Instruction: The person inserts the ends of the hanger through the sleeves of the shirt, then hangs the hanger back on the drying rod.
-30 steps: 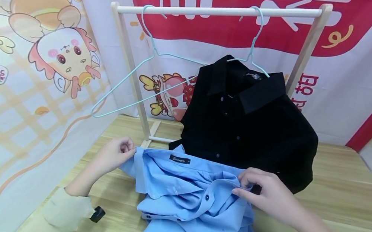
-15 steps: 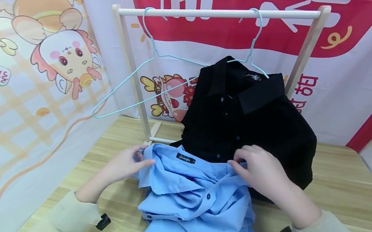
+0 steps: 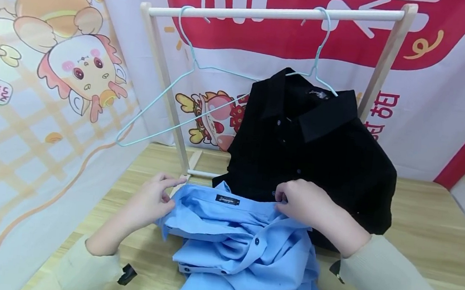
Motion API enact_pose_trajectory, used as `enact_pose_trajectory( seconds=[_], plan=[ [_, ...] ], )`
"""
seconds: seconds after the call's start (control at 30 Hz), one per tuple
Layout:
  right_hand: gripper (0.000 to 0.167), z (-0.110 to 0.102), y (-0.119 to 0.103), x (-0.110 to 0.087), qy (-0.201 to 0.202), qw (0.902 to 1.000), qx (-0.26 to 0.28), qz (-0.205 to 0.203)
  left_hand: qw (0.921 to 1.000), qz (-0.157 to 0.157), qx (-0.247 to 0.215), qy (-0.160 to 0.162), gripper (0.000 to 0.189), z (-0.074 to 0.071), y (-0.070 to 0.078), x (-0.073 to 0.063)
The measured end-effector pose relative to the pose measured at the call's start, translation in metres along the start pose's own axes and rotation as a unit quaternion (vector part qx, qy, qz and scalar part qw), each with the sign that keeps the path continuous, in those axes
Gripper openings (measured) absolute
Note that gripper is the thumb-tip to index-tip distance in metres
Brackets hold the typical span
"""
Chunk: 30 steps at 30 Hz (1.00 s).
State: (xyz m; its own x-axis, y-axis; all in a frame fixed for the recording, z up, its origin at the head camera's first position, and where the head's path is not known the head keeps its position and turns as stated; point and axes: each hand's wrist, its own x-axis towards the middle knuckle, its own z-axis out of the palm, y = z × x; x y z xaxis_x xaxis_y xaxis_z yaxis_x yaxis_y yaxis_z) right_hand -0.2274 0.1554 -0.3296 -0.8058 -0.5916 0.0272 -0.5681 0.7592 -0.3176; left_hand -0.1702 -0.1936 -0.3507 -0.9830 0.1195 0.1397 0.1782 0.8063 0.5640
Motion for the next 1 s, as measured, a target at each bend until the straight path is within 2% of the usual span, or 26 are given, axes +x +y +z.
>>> enact_pose_trajectory(
  seconds=[0.2,0.3,0.43,0.5,0.57,0.67,0.77,0.9,1.0],
  plan=[
    [0.025,0.007,-0.001,0.006,-0.028,0.9987,-0.043,0.002,0.9996,0.016,0.024,-0.003,0.053,-0.005,0.001,-0.001],
    [0.021,0.009,0.0,0.003,-0.024,0.9981,-0.056,-0.004,0.9995,0.018,0.022,0.011,0.052,-0.008,0.001,-0.003],
    [0.01,0.005,-0.005,-0.006,0.024,0.9987,-0.041,-0.018,0.9981,0.033,0.028,0.044,0.047,-0.016,0.001,-0.006],
    [0.011,-0.001,-0.008,-0.014,0.065,0.997,-0.032,-0.028,0.9952,0.059,0.04,0.068,0.042,-0.021,0.001,-0.008],
    [0.016,-0.009,-0.011,-0.023,0.11,0.9925,-0.03,-0.043,0.9887,0.098,0.06,0.096,0.035,-0.024,0.001,-0.011],
    [0.023,-0.021,-0.013,-0.037,0.177,0.9812,-0.043,-0.066,0.97,0.167,0.098,0.147,0.03,-0.031,0.0,-0.014],
    [0.032,-0.03,-0.013,-0.049,0.236,0.9646,-0.073,-0.092,0.9442,0.226,0.155,0.183,0.036,-0.036,-0.001,-0.018],
    [0.045,-0.039,-0.012,-0.063,0.296,0.9407,-0.115,-0.12,0.9054,0.304,0.226,0.191,0.048,-0.04,-0.002,-0.02],
    [0.049,-0.047,-0.012,-0.07,0.332,0.9223,-0.139,-0.14,0.8767,0.361,0.251,0.194,0.047,-0.044,0.0,-0.02]
  ],
)
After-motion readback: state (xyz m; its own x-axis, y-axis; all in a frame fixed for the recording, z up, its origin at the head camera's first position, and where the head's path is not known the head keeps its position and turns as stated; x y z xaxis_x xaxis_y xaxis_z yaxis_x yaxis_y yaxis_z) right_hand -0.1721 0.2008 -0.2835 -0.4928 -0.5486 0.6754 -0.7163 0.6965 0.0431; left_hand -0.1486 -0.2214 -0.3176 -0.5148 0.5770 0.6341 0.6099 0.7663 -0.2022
